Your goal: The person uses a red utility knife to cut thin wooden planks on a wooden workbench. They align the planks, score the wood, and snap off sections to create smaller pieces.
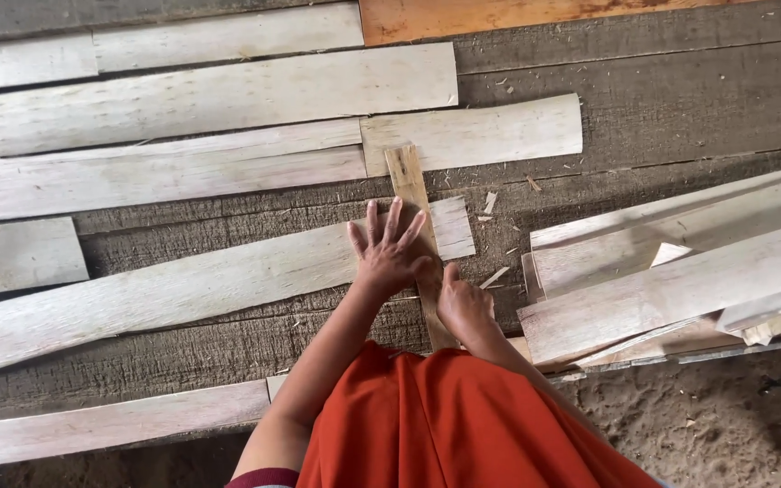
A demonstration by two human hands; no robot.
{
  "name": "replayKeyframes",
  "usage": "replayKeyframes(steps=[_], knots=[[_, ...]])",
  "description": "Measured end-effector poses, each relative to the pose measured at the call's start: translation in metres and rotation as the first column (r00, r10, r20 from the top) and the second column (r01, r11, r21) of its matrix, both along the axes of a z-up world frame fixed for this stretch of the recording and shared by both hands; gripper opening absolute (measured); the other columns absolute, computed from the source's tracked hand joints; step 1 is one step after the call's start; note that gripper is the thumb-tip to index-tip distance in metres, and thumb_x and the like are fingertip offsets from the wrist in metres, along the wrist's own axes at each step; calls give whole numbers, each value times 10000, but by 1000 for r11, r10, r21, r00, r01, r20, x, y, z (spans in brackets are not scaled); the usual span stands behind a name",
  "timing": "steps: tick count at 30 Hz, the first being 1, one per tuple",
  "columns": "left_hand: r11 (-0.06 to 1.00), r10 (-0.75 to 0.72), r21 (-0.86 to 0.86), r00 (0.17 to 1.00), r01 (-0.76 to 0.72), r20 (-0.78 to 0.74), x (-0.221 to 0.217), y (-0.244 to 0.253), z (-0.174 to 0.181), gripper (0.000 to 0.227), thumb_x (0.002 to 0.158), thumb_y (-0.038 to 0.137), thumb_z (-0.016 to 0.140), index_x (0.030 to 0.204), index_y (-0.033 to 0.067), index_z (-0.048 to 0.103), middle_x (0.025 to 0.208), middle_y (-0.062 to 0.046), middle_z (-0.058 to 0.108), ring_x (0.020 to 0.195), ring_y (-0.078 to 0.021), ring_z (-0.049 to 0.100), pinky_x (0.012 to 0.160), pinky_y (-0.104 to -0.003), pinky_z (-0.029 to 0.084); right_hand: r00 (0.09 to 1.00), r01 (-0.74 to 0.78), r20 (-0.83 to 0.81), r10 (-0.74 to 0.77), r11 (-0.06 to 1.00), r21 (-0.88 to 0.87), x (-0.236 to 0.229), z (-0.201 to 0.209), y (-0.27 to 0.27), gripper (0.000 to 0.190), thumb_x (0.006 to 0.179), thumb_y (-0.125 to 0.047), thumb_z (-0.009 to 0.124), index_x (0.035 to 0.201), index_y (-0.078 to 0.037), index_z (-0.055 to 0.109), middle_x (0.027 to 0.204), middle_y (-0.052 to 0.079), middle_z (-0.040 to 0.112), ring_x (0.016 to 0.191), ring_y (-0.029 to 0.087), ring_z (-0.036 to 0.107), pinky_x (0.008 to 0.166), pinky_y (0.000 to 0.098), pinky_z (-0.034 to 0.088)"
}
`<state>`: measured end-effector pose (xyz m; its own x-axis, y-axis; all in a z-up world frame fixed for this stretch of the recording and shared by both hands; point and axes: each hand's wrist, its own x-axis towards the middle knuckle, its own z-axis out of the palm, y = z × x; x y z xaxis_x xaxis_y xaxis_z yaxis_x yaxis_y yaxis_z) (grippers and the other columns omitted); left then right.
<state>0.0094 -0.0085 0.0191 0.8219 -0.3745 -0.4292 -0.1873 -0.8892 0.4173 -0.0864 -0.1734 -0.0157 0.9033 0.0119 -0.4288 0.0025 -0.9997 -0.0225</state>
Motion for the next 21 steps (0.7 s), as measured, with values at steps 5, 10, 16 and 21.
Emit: replayKeyframes(steps=[5, 10, 16, 21], knots=[[1000, 17, -8, 1000, -17, 7, 0, 0, 1, 863, 883, 641, 551, 1623, 422, 165, 1727, -25, -64, 1532, -444, -176, 1119, -783, -48, 999, 13, -33, -11, 998, 67, 1, 9, -2, 324, 953, -167, 375, 1239, -29, 442, 722, 129, 729, 730, 366, 768, 707, 518, 610], [1000, 12, 1, 1000, -12, 6, -1, -1, 7, 872, 882, 635, 577, 1619, 431, 157, 1726, -22, -58, 1535, -445, -159, 1126, -787, -30, 996, 42, -86, -34, 995, 91, -8, 3, -5, 361, 927, -174, 355, 1257, -42, 420, 725, 126, 723, 760, 395, 764, 726, 539, 603], [1000, -1, -25, 1000, 1, -16, 6, -3, 8, 873, 883, 637, 567, 1626, 419, 162, 1727, -35, -62, 1530, -449, -176, 1117, -786, -41, 976, 97, -206, -75, 990, 100, 7, 18, -23, 343, 986, -296, 351, 1243, -75, 404, 795, 132, 745, 838, 396, 766, 793, 526, 596], [999, 23, 37, 1000, -23, -3, 3, 0, 16, 882, 872, 597, 624, 1614, 440, 174, 1724, -25, -42, 1535, -444, -146, 1131, -787, -8, 966, 247, -135, -219, 934, 259, 74, 49, -5, 274, 1044, -220, 368, 1248, -59, 455, 643, 131, 656, 591, 330, 702, 611, 409, 570]])
